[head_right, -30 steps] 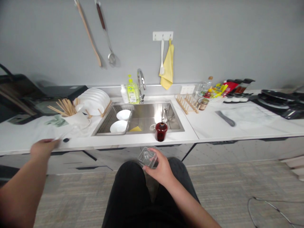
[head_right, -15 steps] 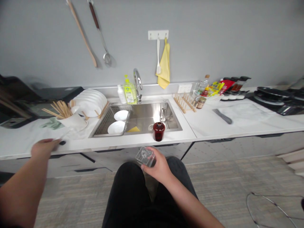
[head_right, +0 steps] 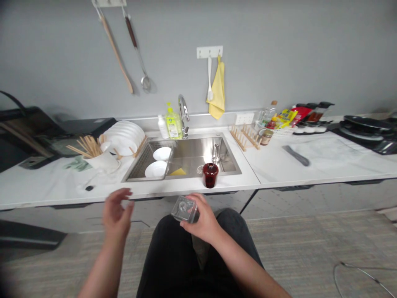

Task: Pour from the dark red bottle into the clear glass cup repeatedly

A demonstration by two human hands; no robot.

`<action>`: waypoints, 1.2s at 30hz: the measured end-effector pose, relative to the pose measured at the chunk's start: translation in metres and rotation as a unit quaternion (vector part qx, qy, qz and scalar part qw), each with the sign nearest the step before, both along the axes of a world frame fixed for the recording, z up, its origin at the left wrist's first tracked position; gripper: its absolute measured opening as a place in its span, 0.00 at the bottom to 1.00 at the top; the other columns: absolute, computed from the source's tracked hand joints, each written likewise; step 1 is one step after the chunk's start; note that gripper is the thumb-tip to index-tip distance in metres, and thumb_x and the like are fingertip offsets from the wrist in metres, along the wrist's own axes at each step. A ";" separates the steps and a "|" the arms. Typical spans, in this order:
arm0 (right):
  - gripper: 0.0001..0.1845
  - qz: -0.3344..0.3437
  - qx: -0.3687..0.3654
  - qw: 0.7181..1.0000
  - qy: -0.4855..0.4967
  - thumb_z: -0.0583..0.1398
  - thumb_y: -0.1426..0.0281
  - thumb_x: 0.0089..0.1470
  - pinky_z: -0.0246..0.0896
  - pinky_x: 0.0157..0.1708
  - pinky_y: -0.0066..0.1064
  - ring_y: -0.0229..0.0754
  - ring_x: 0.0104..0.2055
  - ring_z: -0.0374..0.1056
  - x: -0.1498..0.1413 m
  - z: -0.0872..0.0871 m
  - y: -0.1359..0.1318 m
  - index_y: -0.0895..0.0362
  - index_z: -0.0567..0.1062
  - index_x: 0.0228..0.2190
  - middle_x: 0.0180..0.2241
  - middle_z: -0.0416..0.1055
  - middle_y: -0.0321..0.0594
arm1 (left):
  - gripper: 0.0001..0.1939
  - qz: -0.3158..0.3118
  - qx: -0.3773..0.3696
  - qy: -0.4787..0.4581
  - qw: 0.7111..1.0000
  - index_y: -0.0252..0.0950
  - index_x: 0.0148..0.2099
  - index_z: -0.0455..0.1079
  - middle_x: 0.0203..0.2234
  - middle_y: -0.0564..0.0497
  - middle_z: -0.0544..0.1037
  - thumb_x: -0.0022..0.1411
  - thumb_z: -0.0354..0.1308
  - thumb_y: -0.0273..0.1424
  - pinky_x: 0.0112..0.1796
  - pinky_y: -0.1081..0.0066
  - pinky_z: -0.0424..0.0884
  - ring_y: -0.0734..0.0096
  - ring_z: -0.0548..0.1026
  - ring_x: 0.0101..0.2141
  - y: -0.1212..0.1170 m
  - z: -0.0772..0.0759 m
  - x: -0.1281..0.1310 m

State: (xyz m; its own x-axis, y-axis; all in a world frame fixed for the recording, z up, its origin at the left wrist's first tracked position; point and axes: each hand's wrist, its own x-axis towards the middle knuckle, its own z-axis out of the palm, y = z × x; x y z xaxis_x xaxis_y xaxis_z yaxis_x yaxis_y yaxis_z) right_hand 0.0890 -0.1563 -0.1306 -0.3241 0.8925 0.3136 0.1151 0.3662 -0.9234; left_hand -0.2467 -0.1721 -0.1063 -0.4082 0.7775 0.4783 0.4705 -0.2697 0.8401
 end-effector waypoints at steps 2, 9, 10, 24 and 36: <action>0.41 0.028 -0.003 1.000 0.001 0.77 0.67 0.51 0.84 0.53 0.43 0.50 0.55 0.80 -0.002 0.007 -0.001 0.47 0.76 0.65 0.68 0.70 0.49 | 0.41 -0.224 -0.012 -0.052 0.973 0.46 0.75 0.63 0.71 0.35 0.71 0.67 0.73 0.47 0.67 0.44 0.72 0.39 0.72 0.71 -0.007 -0.020 0.052; 0.43 0.132 -0.056 0.986 0.081 0.79 0.55 0.55 0.84 0.55 0.45 0.56 0.65 0.77 0.001 0.021 0.000 0.44 0.75 0.67 0.67 0.72 0.48 | 0.52 -0.437 -0.127 -0.206 0.866 0.49 0.79 0.67 0.73 0.36 0.74 0.58 0.84 0.44 0.72 0.41 0.69 0.35 0.74 0.72 -0.008 -0.029 0.105; 0.43 0.139 -0.057 0.985 0.089 0.80 0.55 0.54 0.84 0.56 0.45 0.57 0.66 0.77 0.002 0.020 0.000 0.44 0.75 0.67 0.67 0.71 0.48 | 0.50 -0.439 -0.129 -0.210 0.864 0.48 0.77 0.69 0.71 0.36 0.76 0.57 0.85 0.43 0.71 0.42 0.70 0.35 0.75 0.71 -0.007 -0.028 0.105; 0.24 -0.292 0.224 0.930 -0.024 0.73 0.62 0.62 0.79 0.50 0.52 0.53 0.48 0.76 0.093 0.005 0.039 0.50 0.75 0.56 0.50 0.75 0.46 | 0.43 -0.298 -0.039 -0.215 0.929 0.43 0.66 0.74 0.62 0.39 0.82 0.52 0.87 0.35 0.62 0.50 0.81 0.50 0.84 0.59 0.029 -0.041 0.093; 0.80 -0.074 0.016 0.997 -0.003 0.83 0.46 0.44 0.58 0.76 0.72 0.70 0.81 0.59 0.103 -0.022 0.137 0.44 0.45 0.82 0.77 0.62 0.61 | 0.45 -0.242 0.017 -0.196 0.950 0.44 0.67 0.72 0.59 0.42 0.82 0.51 0.86 0.40 0.62 0.46 0.80 0.49 0.83 0.59 0.147 -0.046 0.095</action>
